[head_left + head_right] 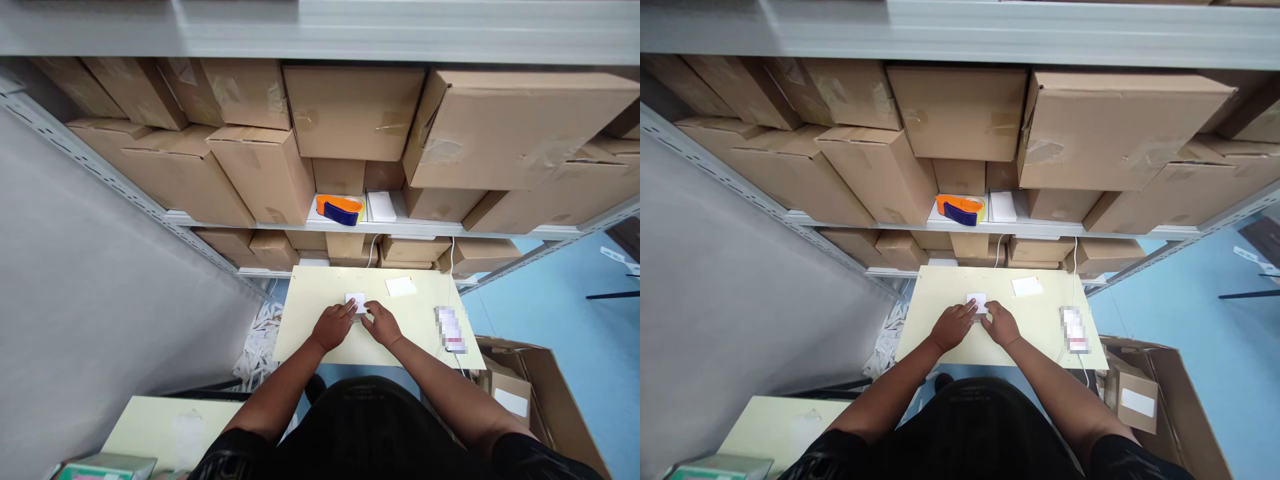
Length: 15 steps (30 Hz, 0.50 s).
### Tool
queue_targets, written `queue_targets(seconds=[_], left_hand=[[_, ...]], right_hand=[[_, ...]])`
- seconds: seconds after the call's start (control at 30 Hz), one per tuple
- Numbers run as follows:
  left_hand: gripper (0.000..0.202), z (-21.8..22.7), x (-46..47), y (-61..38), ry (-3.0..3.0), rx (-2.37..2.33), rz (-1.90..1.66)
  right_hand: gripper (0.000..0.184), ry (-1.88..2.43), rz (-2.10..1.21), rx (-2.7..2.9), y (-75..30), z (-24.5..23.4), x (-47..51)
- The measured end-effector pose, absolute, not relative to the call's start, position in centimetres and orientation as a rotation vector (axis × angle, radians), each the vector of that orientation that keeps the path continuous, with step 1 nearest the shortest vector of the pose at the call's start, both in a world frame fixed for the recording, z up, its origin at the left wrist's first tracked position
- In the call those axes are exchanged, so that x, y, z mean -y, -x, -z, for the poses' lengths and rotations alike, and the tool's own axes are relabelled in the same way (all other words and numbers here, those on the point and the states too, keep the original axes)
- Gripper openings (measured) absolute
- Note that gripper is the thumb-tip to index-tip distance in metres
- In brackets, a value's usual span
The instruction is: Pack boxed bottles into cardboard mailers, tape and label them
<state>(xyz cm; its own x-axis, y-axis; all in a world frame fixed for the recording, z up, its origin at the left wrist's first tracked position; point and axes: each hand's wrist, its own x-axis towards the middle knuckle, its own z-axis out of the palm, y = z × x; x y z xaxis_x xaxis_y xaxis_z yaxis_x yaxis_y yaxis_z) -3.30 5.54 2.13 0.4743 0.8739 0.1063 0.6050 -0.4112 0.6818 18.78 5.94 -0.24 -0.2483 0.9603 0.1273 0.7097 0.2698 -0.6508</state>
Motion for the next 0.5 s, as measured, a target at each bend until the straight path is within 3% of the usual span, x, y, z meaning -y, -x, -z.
queue_targets(seconds=[0.27, 0.5], left_hand=[[0.073, -0.5, -3.5, 2.2, -1.741, -1.425, -0.764], [0.071, 0.4, -5.9, 2.0, -1.262, -1.434, -0.809]], right_hand=[[0.044, 1.630, -1.050, 1.774, -18.4, 2.2, -5.5], [0.049, 1.622, -1.170, 1.775, -15.9, 3.1, -8.1]])
